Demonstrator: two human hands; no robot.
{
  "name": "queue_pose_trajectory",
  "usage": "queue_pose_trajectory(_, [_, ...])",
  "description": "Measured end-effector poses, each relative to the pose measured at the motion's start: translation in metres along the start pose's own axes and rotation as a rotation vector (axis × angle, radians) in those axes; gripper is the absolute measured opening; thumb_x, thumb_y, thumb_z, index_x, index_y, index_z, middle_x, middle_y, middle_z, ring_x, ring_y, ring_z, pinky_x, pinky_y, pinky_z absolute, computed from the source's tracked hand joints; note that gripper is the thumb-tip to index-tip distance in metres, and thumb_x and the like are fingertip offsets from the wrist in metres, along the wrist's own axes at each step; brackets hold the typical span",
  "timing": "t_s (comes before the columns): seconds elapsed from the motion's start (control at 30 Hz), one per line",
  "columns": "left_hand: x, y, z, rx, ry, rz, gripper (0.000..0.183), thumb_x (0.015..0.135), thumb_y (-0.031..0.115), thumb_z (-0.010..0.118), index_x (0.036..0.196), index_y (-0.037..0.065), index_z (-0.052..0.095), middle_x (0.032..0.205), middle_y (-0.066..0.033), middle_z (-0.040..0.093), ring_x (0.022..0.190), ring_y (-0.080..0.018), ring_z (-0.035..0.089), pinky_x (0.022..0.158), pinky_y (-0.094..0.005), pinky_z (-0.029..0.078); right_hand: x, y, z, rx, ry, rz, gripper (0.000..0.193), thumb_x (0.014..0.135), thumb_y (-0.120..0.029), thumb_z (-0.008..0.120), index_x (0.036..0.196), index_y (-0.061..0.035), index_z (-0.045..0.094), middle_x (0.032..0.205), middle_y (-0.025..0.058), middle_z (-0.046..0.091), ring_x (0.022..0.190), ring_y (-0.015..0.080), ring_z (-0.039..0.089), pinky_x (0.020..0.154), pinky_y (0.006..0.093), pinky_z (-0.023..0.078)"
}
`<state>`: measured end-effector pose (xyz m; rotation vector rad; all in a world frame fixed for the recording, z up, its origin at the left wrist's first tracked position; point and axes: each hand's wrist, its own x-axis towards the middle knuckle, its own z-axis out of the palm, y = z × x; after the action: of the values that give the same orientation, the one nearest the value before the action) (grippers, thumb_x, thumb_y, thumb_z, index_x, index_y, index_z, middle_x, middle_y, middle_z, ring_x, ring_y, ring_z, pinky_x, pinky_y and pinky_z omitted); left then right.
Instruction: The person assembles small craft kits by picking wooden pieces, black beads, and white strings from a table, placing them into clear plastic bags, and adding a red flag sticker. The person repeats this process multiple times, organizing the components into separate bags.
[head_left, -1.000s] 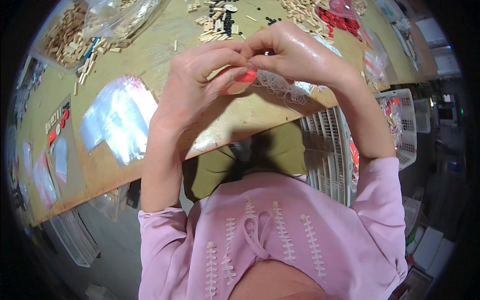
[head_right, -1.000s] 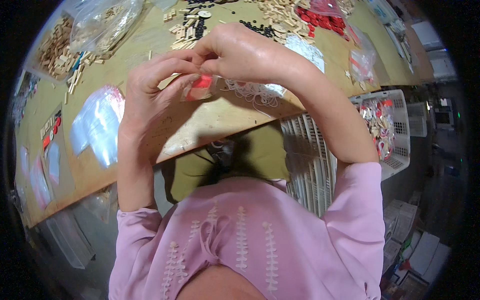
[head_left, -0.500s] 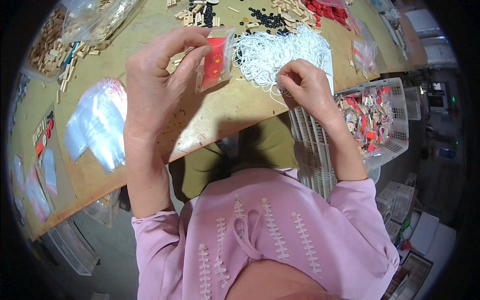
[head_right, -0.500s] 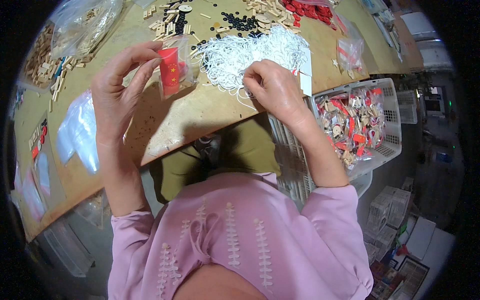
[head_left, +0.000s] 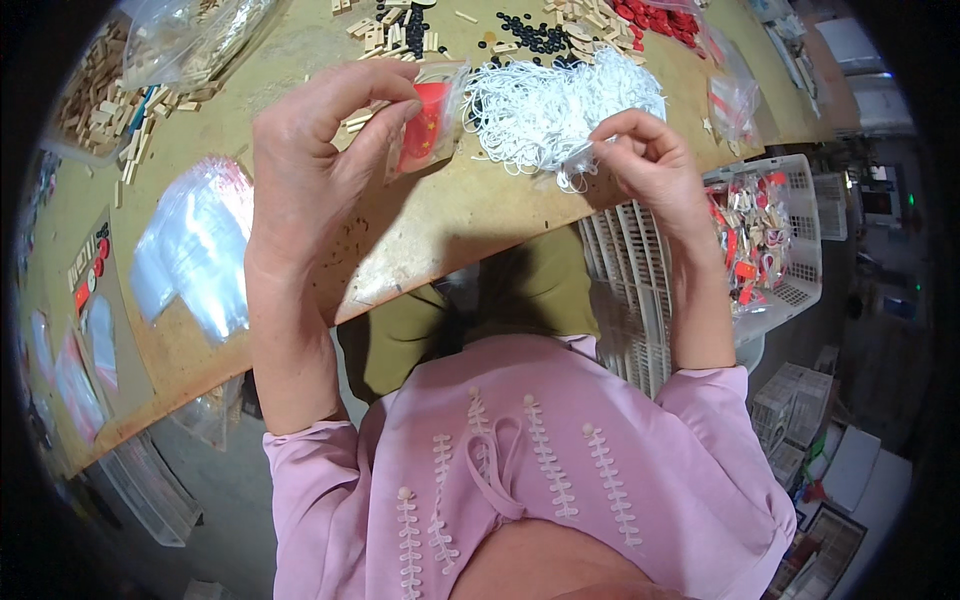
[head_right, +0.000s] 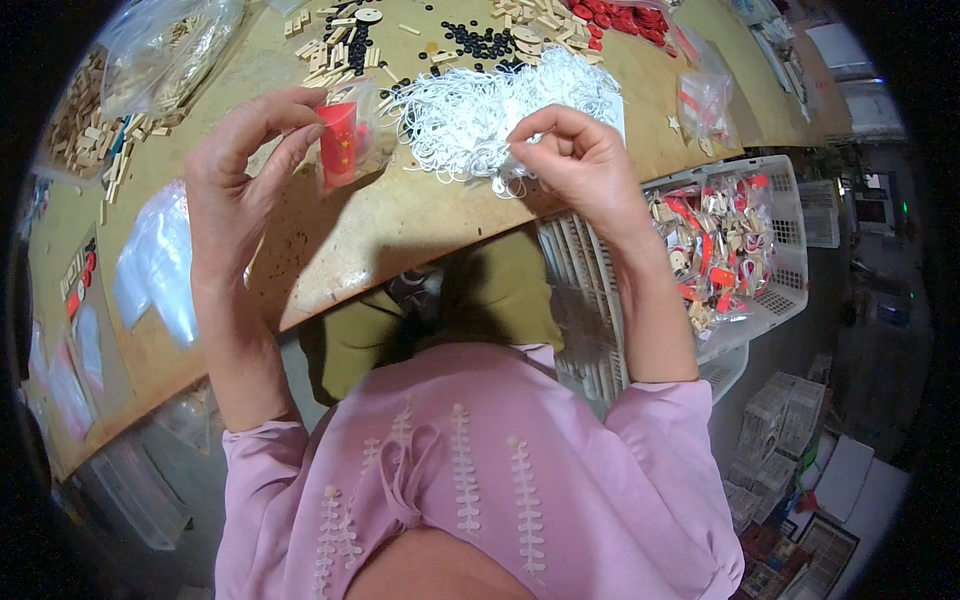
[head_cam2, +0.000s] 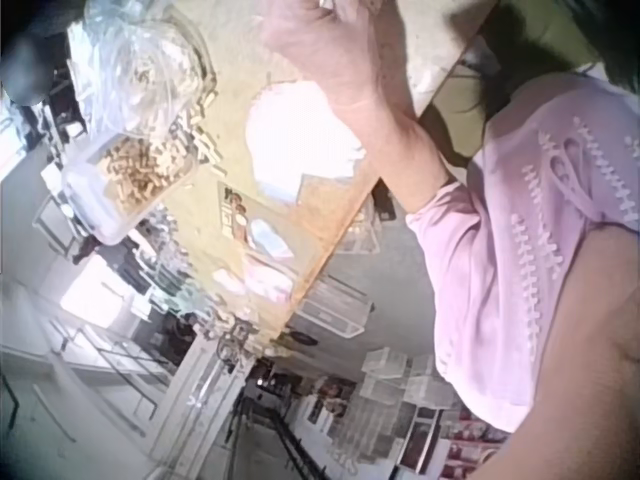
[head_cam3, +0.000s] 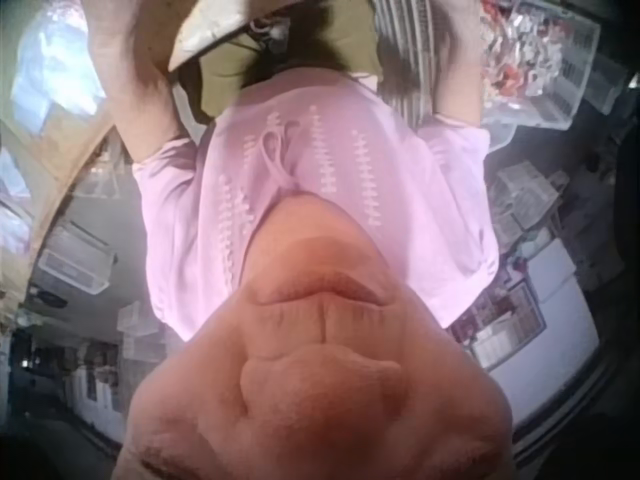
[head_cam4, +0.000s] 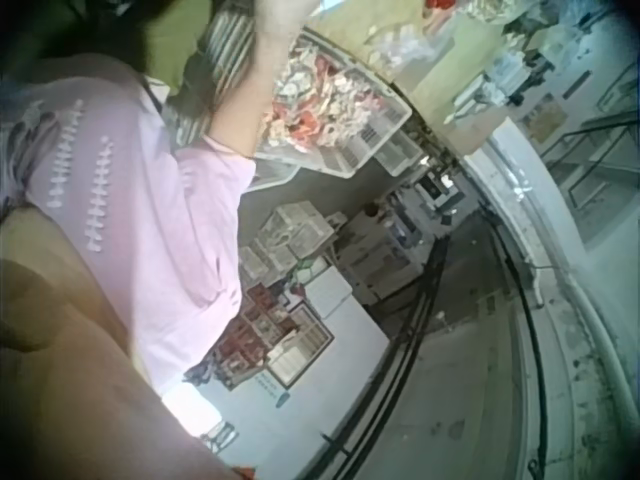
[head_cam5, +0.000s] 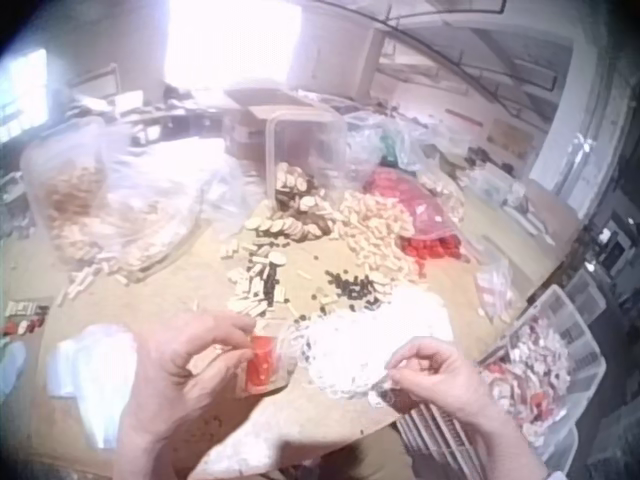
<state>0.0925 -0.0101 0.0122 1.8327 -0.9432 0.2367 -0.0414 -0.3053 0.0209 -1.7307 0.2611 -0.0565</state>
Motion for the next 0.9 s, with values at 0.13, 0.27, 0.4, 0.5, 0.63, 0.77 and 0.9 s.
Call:
queue_pose_trajectory(0.13, [0.002,0.001,0.001,-0.016,-0.027,0.111,0.011,0.085,0.002,0.075,0.096,0.002,0.073,0.107,-0.0132,0.076,0.093,-0.0283,0.075,0.083,-0.0334,0.058,0.006,-0.027,-0.008,0.130,-0.055,0.048,0.009,0.097,-0.009,0.071,0.106,-0.0065,0.071,0.075,0.0010,0.071,0.048,-0.0023,0.041,0.042,0.0157,0.027])
queue_pose_trajectory(0.27, [0.003,0.006,0.010,-0.069,-0.073,0.169,0.010,0.084,0.007,0.077,0.093,0.002,0.072,0.109,-0.0123,0.075,0.091,-0.0281,0.074,0.078,-0.0352,0.059,0.019,-0.048,0.010,0.269,0.004,-0.149,0.009,0.097,-0.008,0.070,0.106,-0.0067,0.071,0.083,0.0036,0.073,0.047,-0.0018,0.041,0.041,0.0150,0.026])
queue_pose_trajectory(0.4, [0.001,0.003,0.014,-0.090,-0.087,0.228,0.013,0.083,0.010,0.080,0.093,0.005,0.074,0.109,-0.0109,0.075,0.087,-0.0272,0.074,0.075,-0.0342,0.059,0.018,-0.057,0.066,0.039,0.045,-0.292,0.008,0.096,-0.006,0.070,0.104,-0.0063,0.072,0.074,-0.0053,0.064,0.050,-0.0016,0.043,0.045,0.0181,0.031])
queue_pose_trajectory(0.5, [0.000,0.008,0.013,-0.051,-0.072,0.222,0.014,0.083,0.011,0.080,0.094,0.005,0.074,0.108,-0.0123,0.075,0.086,-0.0296,0.073,0.076,-0.0351,0.060,0.023,-0.035,0.088,-0.425,0.044,-0.567,0.012,0.092,-0.002,0.070,0.103,-0.0047,0.073,0.083,0.0028,0.068,0.058,0.0090,0.057,0.052,0.0243,0.044])
queue_pose_trajectory(0.63, [-0.003,0.004,0.015,-0.096,-0.058,0.190,0.016,0.083,0.012,0.081,0.095,0.005,0.074,0.108,-0.0144,0.074,0.089,-0.0315,0.073,0.078,-0.0363,0.060,0.019,-0.044,0.081,-0.678,-0.096,-0.668,0.015,0.087,-0.003,0.070,0.101,-0.0060,0.072,0.090,0.0102,0.069,0.063,0.0203,0.064,0.059,0.0314,0.052])
queue_pose_trajectory(0.77, [-0.002,0.005,0.015,-0.073,-0.060,0.222,0.017,0.082,0.013,0.081,0.096,0.005,0.075,0.108,-0.0151,0.074,0.091,-0.0318,0.074,0.078,-0.0369,0.060,0.019,-0.050,0.076,-0.807,-0.159,-0.739,0.017,0.086,-0.007,0.072,0.103,-0.0068,0.071,0.092,0.0104,0.069,0.064,0.0208,0.064,0.061,0.0324,0.053])
queue_pose_trajectory(0.9, [-0.002,0.005,0.014,-0.073,-0.056,0.207,0.017,0.083,0.013,0.081,0.097,0.005,0.075,0.109,-0.0153,0.074,0.090,-0.0313,0.074,0.078,-0.0370,0.060,0.015,-0.065,0.075,-0.648,-0.252,-0.481,0.021,0.085,-0.007,0.074,0.105,-0.0058,0.071,0.089,0.0092,0.066,0.062,0.0196,0.060,0.056,0.0315,0.048])
